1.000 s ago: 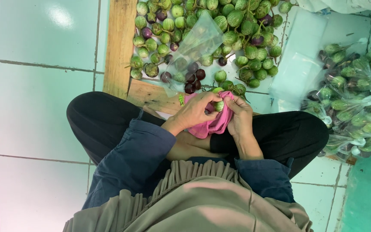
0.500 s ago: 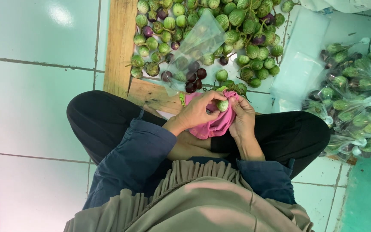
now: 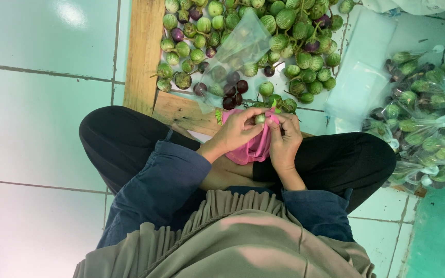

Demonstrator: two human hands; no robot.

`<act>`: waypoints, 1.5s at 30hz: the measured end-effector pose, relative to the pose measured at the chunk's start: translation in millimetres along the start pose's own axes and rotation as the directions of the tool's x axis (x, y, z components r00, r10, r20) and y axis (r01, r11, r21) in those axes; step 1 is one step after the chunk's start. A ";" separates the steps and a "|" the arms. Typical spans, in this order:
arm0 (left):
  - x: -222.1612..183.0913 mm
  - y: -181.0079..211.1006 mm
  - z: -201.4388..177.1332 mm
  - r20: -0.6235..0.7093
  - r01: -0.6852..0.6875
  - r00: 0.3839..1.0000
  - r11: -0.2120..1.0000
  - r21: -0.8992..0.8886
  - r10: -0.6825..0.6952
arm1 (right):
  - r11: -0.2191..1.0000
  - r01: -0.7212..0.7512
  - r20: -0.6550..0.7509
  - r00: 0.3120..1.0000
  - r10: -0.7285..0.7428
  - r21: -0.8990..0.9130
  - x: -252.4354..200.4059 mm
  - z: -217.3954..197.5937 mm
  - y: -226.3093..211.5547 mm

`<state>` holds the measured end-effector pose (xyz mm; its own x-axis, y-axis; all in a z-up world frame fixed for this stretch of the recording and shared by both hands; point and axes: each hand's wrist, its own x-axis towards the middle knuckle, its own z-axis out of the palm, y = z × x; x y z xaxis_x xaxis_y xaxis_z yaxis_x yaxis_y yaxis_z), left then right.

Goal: Sorting and bagging small green eggplants and dark red fruits into plastic bags

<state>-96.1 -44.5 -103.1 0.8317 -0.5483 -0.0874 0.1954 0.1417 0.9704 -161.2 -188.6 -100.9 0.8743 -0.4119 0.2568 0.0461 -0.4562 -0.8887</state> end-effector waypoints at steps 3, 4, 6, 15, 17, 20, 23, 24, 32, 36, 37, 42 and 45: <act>-1.0 -6.8 -3.0 0.013 0.055 0.998 0.998 -0.030 -0.055 | 0.995 -0.077 -0.015 0.997 0.078 0.070 -2.6 -1.0 11.6; 3.0 -7.5 -3.2 0.016 0.054 0.998 0.998 -0.028 -0.053 | 0.995 -0.076 -0.018 0.997 0.078 0.070 -1.0 2.6 13.8; 5.4 -10.6 -2.0 0.034 0.016 0.999 1.000 -0.018 -0.015 | 0.926 -0.181 -0.114 0.966 0.230 0.332 -2.7 8.5 17.9; 3.1 2.4 -7.0 0.083 -0.047 0.996 0.976 0.213 0.030 | 0.992 0.124 0.098 0.988 -0.121 -0.030 -0.1 -0.3 10.0; 2.4 -2.6 -8.0 0.081 -0.075 0.995 0.963 0.258 0.056 | 0.999 0.000 0.061 0.998 -0.002 0.044 0.0 -2.6 14.2; 4.3 -15.7 -17.0 0.068 -0.042 0.997 0.985 0.168 0.031 | 0.925 -0.232 -0.037 0.966 0.254 0.302 2.3 1.1 -1.1; 8.4 -23.0 -28.1 0.058 0.041 0.998 0.999 -0.032 -0.039 | 0.755 -0.311 -0.119 0.882 0.455 0.577 -4.6 -7.8 67.5; 9.9 -24.0 -31.1 0.050 0.060 0.997 0.994 -0.094 -0.055 | 0.681 -0.296 -0.150 0.844 0.514 0.670 -8.2 -13.7 106.2; 6.5 -17.4 -23.9 0.121 0.106 0.988 0.991 -0.076 -0.096 | 0.999 -0.040 0.255 0.966 0.034 0.017 1.5 -0.5 -3.9; 8.8 -26.9 -23.6 0.128 0.149 0.983 0.975 -0.165 -0.129 | 0.981 0.084 0.205 0.978 -0.047 -0.177 3.2 -1.6 18.7; 8.9 -26.0 -22.0 0.133 0.151 0.983 0.975 -0.165 -0.130 | 0.980 0.082 0.201 0.979 -0.045 -0.180 3.2 -2.6 19.7; 12.4 -27.3 -23.3 0.100 0.184 0.982 0.946 -0.266 -0.163 | 0.978 0.011 -0.007 1.000 -0.013 -0.210 6.1 -4.4 16.4; 19.9 -45.9 -41.1 0.003 0.173 0.982 0.894 -0.413 -0.188 | 0.967 -0.254 -0.115 0.961 0.251 -0.012 9.8 -12.6 25.3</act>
<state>-67.1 -28.0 -158.6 0.7787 -0.5673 -0.2679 0.5327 0.3723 0.7600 -157.5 -214.2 -116.1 0.7966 -0.6008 0.0673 -0.1834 -0.3462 -0.9201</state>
